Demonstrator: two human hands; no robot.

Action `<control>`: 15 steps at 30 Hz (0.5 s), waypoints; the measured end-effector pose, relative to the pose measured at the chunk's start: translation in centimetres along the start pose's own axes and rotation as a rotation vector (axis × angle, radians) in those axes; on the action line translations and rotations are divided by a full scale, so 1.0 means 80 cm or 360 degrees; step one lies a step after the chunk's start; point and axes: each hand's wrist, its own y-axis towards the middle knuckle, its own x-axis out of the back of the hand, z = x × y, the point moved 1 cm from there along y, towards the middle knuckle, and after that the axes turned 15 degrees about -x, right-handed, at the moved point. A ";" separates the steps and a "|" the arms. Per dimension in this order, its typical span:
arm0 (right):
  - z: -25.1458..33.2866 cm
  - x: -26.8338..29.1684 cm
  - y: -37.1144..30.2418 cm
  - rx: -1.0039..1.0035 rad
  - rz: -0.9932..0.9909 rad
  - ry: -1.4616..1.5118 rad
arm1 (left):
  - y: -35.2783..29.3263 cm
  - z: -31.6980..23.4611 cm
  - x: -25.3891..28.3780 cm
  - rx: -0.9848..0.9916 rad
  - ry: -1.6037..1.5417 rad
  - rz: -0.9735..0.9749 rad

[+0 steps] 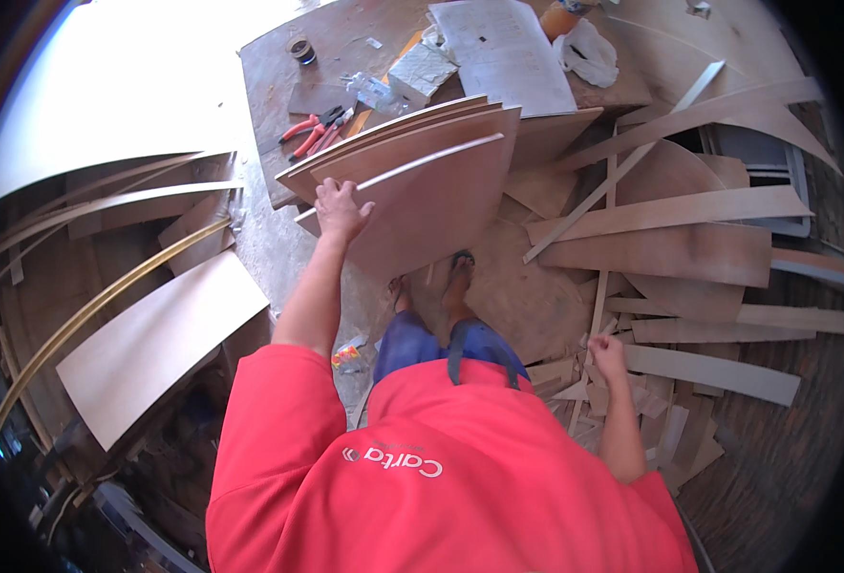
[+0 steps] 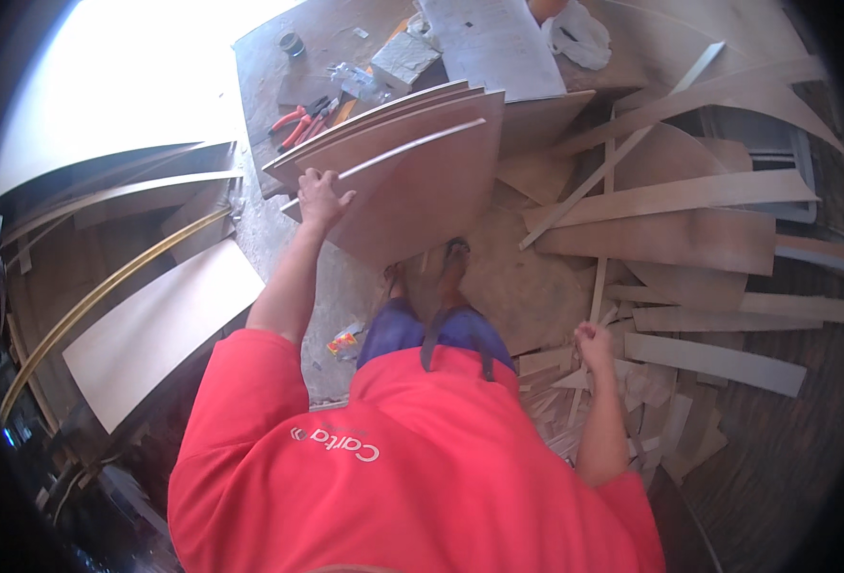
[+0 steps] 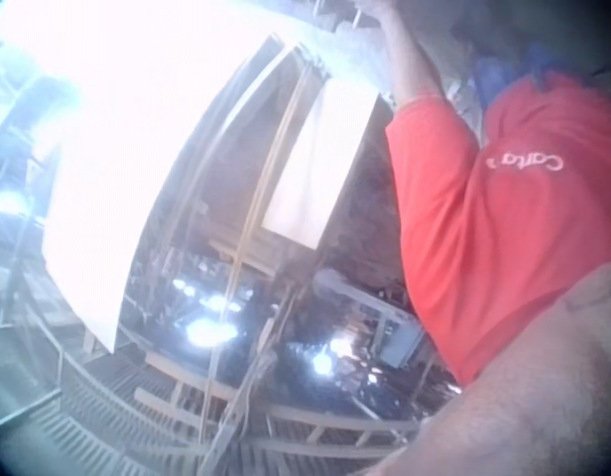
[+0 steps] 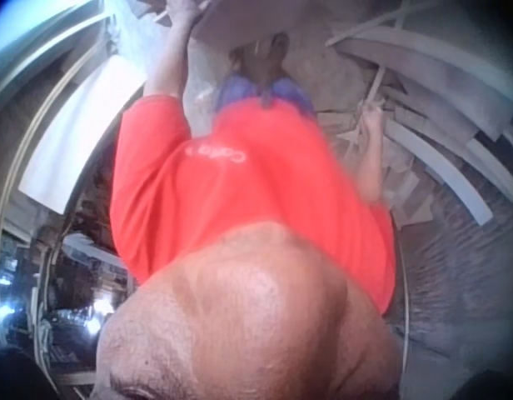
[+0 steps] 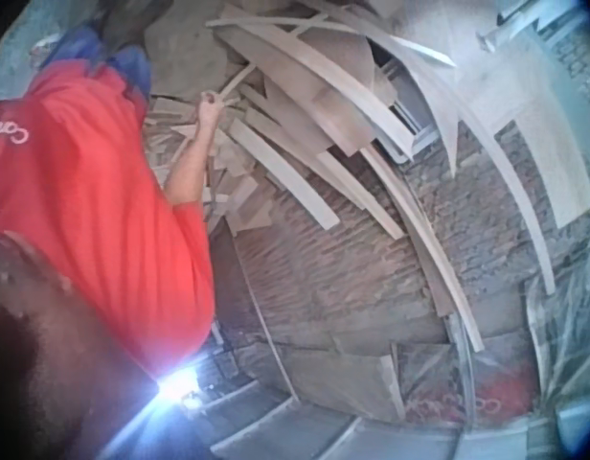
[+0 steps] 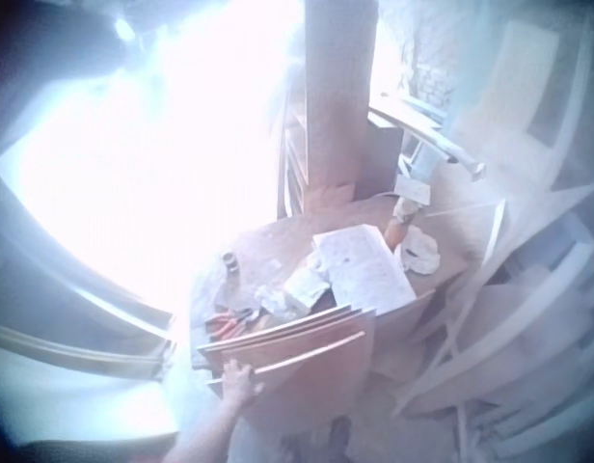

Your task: The person wipes a wooden frame with a cloth, then places a large plywood sheet on top. They use a pneumatic nail gun to fasten the plywood to the frame, reloading the tool mid-task.

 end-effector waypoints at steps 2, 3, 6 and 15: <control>0.089 0.011 0.025 0.0276 -0.0118 -0.0245 | -0.029 -0.019 -0.005 -0.0030 -0.0048 -0.0156; 0.138 0.013 0.037 0.0403 -0.0219 -0.0378 | -0.048 -0.033 -0.010 -0.0069 -0.0032 -0.0231; 0.285 0.000 0.054 0.0840 -0.0302 -0.0182 | -0.107 -0.070 -0.020 -0.0074 -0.0089 -0.0186; 0.569 -0.160 0.070 0.1877 -0.0261 -0.0846 | -0.199 -0.145 -0.037 -0.0215 -0.0171 0.0061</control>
